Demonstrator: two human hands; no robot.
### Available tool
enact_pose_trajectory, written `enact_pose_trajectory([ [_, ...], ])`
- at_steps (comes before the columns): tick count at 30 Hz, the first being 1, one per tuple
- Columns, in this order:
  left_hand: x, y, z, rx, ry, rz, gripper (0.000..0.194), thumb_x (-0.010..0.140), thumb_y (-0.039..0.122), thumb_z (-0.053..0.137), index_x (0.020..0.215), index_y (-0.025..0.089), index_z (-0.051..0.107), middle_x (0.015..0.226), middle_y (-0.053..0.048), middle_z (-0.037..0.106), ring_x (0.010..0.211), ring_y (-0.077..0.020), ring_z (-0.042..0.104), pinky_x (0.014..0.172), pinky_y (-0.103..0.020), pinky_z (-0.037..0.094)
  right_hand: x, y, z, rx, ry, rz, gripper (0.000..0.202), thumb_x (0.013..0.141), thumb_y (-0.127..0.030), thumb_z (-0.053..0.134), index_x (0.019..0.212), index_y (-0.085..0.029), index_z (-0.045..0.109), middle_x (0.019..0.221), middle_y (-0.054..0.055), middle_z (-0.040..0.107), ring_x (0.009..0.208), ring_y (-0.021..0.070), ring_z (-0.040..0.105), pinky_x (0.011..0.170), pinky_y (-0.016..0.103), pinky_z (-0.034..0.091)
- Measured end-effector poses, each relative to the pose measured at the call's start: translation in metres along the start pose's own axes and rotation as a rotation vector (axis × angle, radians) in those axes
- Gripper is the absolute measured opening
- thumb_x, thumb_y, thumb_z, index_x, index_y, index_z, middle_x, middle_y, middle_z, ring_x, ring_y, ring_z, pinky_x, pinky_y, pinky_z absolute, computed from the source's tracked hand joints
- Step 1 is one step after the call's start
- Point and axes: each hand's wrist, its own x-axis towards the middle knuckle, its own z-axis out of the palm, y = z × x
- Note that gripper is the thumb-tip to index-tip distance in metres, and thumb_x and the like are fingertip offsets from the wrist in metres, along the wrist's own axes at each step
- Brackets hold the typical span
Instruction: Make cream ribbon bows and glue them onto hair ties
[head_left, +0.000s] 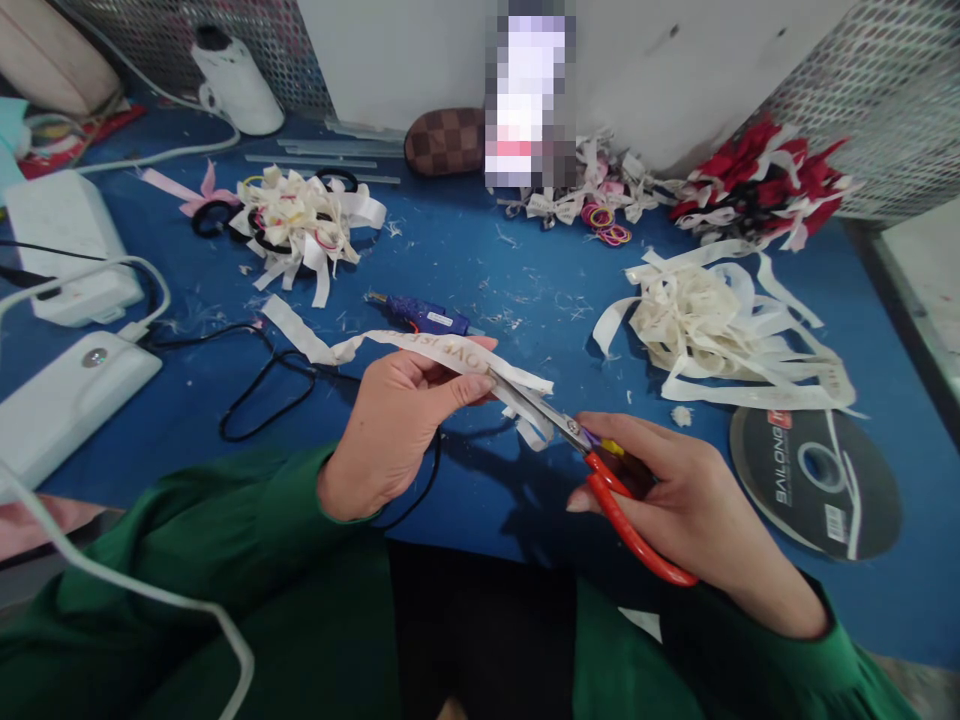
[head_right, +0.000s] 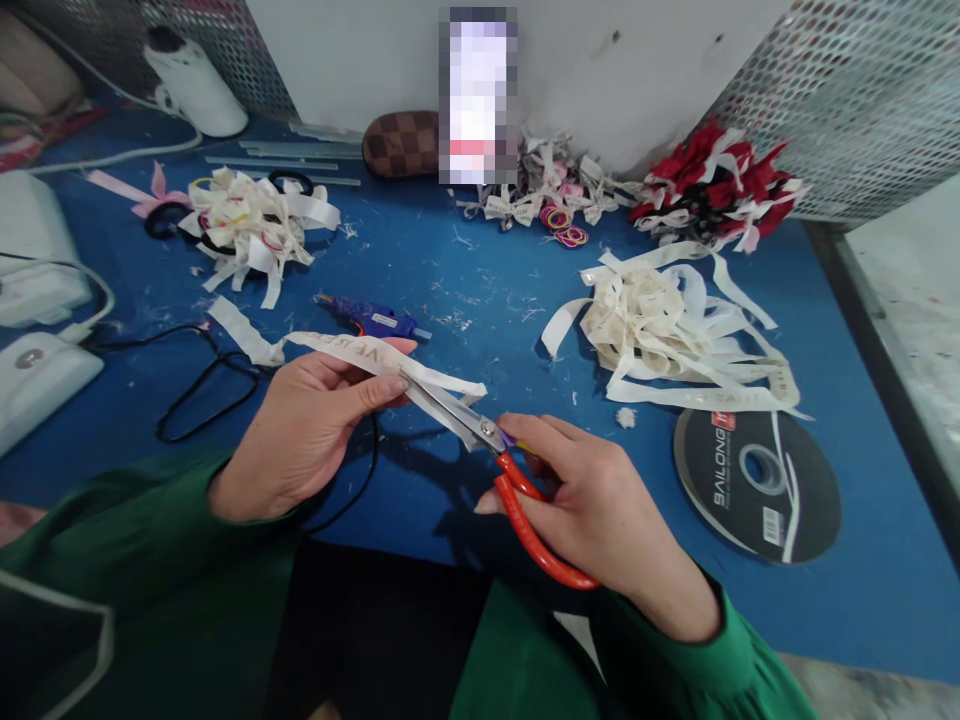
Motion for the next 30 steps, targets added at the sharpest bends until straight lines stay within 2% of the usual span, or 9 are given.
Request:
enact_pose_trajectory([
  [5, -0.0004, 0.0006, -0.0019, 0.081, -0.041, 0.007, 0.025, 0.075, 0.020, 0.084, 0.099, 0.021, 0.080, 0.086, -0.001, 0.079, 0.079, -0.0142, 0.073, 0.075, -0.022, 0.061, 0.0001, -0.0023, -0.0012, -0.028, -0.014, 0.005, 0.048, 0.080, -0.039, 0.079, 0.123, -0.025, 0.064, 0.098, 0.003, 0.069, 0.070, 0.0147, 0.065, 0.060, 0.024, 0.052],
  [12, 0.0001, -0.0004, -0.0025, 0.147, -0.070, 0.013, 0.024, 0.076, 0.020, 0.083, 0.099, 0.021, 0.080, 0.089, -0.002, 0.080, 0.081, -0.0167, 0.074, 0.076, -0.025, 0.062, 0.0008, -0.0049, -0.0013, -0.062, -0.015, -0.009, 0.047, 0.082, -0.038, 0.076, 0.124, -0.022, 0.063, 0.100, 0.005, 0.070, 0.066, 0.0147, 0.065, 0.059, 0.026, 0.053],
  [21, -0.0009, 0.0012, -0.0032, 0.207, -0.053, 0.053, 0.027, 0.076, 0.025, 0.082, 0.102, 0.020, 0.080, 0.094, -0.005, 0.080, 0.085, -0.0216, 0.075, 0.081, -0.033, 0.063, 0.0007, -0.0045, -0.0030, -0.073, -0.006, -0.038, 0.046, 0.082, -0.040, 0.078, 0.122, -0.023, 0.065, 0.101, 0.005, 0.073, 0.068, 0.0160, 0.067, 0.060, 0.026, 0.053],
  [30, -0.0009, 0.0028, -0.0037, 0.269, -0.039, 0.073, 0.028, 0.076, 0.026, 0.082, 0.103, 0.020, 0.080, 0.097, -0.005, 0.080, 0.085, -0.0211, 0.074, 0.080, -0.032, 0.062, 0.0003, -0.0035, -0.0044, -0.105, -0.002, -0.071, 0.046, 0.083, -0.041, 0.077, 0.123, -0.021, 0.064, 0.103, 0.007, 0.073, 0.071, 0.0174, 0.068, 0.060, 0.027, 0.052],
])
